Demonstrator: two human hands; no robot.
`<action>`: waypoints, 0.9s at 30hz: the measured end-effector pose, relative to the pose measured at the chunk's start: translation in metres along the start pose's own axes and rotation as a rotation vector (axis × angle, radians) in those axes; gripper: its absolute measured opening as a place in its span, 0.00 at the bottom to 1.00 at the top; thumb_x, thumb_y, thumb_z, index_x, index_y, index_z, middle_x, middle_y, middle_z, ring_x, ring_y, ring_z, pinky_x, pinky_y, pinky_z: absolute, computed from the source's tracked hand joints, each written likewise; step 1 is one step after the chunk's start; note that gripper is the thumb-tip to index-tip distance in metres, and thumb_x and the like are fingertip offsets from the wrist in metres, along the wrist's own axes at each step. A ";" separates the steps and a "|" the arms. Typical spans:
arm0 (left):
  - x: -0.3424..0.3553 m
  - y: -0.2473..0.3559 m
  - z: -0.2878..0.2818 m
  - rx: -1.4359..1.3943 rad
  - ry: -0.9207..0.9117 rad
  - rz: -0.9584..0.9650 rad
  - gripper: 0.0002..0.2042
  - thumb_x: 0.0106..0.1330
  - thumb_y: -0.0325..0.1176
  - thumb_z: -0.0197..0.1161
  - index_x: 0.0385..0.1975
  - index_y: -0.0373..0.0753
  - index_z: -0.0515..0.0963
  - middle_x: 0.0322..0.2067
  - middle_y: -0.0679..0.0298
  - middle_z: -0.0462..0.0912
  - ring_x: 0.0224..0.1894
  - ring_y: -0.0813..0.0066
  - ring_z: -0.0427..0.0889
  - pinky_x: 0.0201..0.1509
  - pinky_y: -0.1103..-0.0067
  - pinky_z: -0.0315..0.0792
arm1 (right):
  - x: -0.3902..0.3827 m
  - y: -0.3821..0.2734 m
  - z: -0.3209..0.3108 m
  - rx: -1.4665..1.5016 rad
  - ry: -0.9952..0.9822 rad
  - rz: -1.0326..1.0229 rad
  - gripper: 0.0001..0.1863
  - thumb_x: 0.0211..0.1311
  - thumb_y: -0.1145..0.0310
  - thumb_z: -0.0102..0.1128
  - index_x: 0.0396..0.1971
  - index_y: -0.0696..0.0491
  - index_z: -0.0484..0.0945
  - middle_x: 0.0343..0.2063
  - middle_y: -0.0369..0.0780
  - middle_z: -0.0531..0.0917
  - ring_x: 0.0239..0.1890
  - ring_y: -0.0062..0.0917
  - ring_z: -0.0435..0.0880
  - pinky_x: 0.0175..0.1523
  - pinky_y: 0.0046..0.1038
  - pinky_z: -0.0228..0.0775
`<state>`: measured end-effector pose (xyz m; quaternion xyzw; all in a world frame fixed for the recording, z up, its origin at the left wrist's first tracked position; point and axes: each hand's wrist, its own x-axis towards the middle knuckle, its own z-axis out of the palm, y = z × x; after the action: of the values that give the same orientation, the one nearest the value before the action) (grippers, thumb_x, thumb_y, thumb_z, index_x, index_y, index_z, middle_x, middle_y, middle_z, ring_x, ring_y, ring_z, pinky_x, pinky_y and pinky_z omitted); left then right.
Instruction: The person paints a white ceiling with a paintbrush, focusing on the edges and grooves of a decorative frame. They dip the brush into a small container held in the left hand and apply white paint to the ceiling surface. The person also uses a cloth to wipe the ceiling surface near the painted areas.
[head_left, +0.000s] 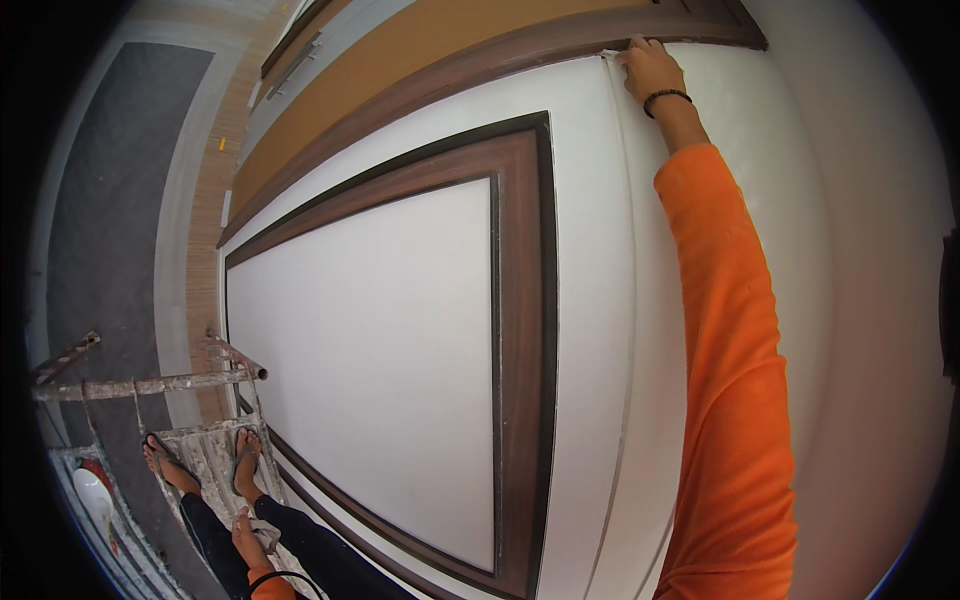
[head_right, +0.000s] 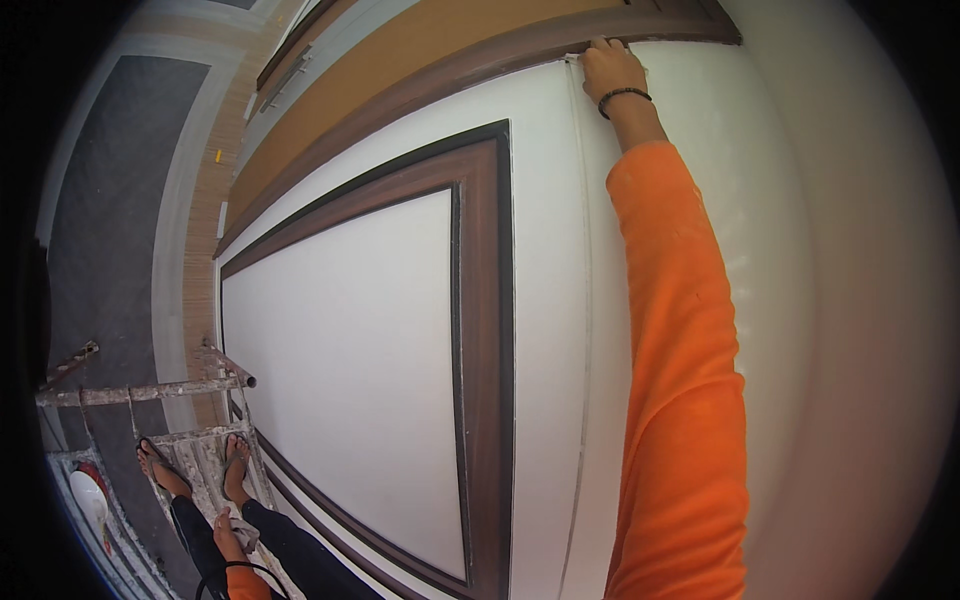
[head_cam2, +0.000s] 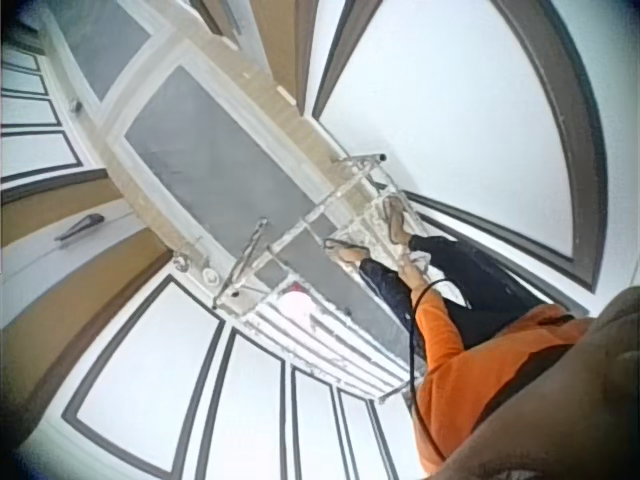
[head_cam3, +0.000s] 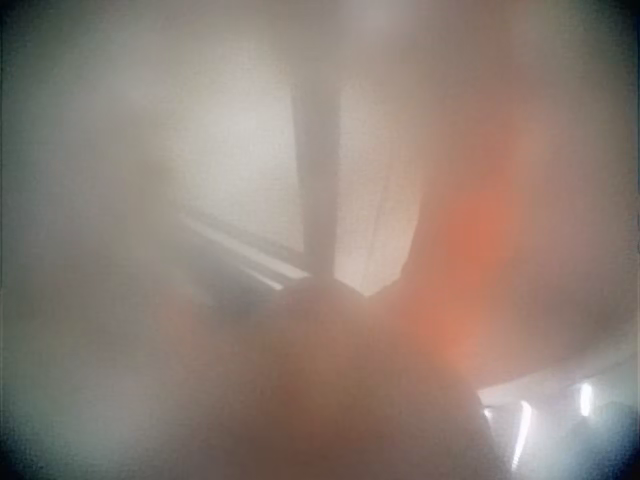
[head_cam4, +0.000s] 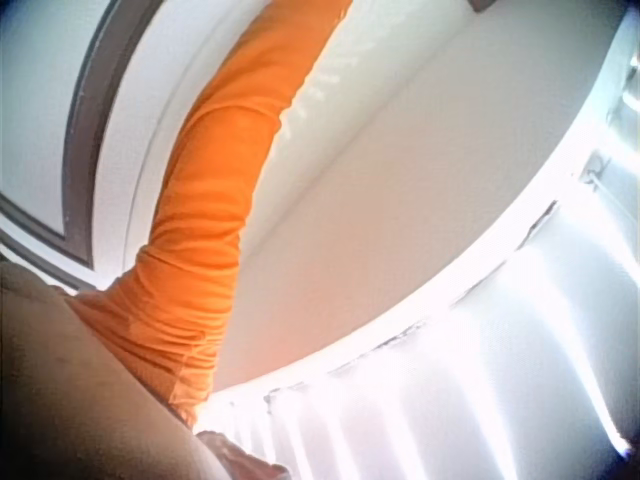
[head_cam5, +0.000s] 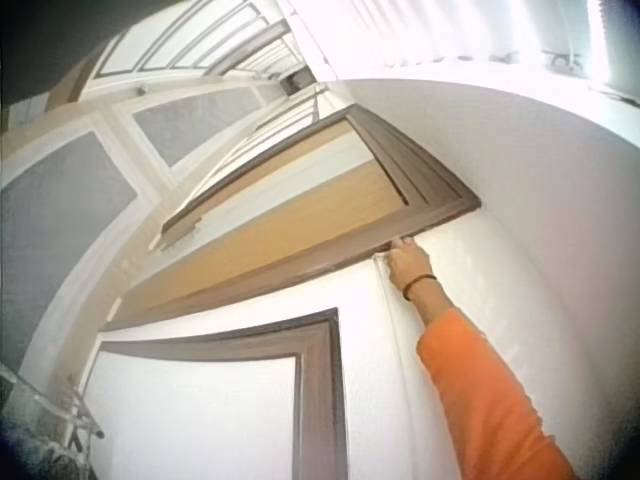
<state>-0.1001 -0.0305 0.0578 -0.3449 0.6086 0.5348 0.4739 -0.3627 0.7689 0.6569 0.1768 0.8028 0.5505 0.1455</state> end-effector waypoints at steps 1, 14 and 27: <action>-0.002 0.000 0.003 -0.003 0.005 -0.001 0.17 0.73 0.43 0.60 0.49 0.35 0.82 0.25 0.70 0.75 0.23 0.81 0.74 0.27 0.80 0.65 | 0.005 0.002 -0.006 0.017 -0.007 0.003 0.14 0.61 0.75 0.63 0.44 0.44 0.89 0.51 0.33 0.83 0.58 0.30 0.78 0.61 0.37 0.77; 0.003 0.008 -0.033 -0.149 0.020 -0.038 0.22 0.74 0.46 0.57 0.55 0.34 0.80 0.33 0.66 0.79 0.33 0.75 0.80 0.37 0.77 0.73 | -0.023 -0.005 -0.003 -0.043 -0.033 -0.094 0.17 0.60 0.76 0.62 0.45 0.42 0.89 0.48 0.31 0.83 0.57 0.27 0.77 0.62 0.36 0.68; 0.007 0.013 -0.021 -0.123 -0.016 -0.024 0.23 0.73 0.47 0.57 0.55 0.34 0.80 0.33 0.67 0.77 0.31 0.77 0.78 0.35 0.79 0.70 | -0.011 -0.001 0.010 -0.083 0.129 -0.177 0.15 0.60 0.78 0.61 0.42 0.46 0.89 0.49 0.31 0.83 0.59 0.27 0.75 0.64 0.36 0.67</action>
<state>-0.1187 -0.0482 0.0547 -0.3763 0.5667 0.5683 0.4629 -0.3489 0.7723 0.6529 0.0633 0.7994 0.5786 0.1488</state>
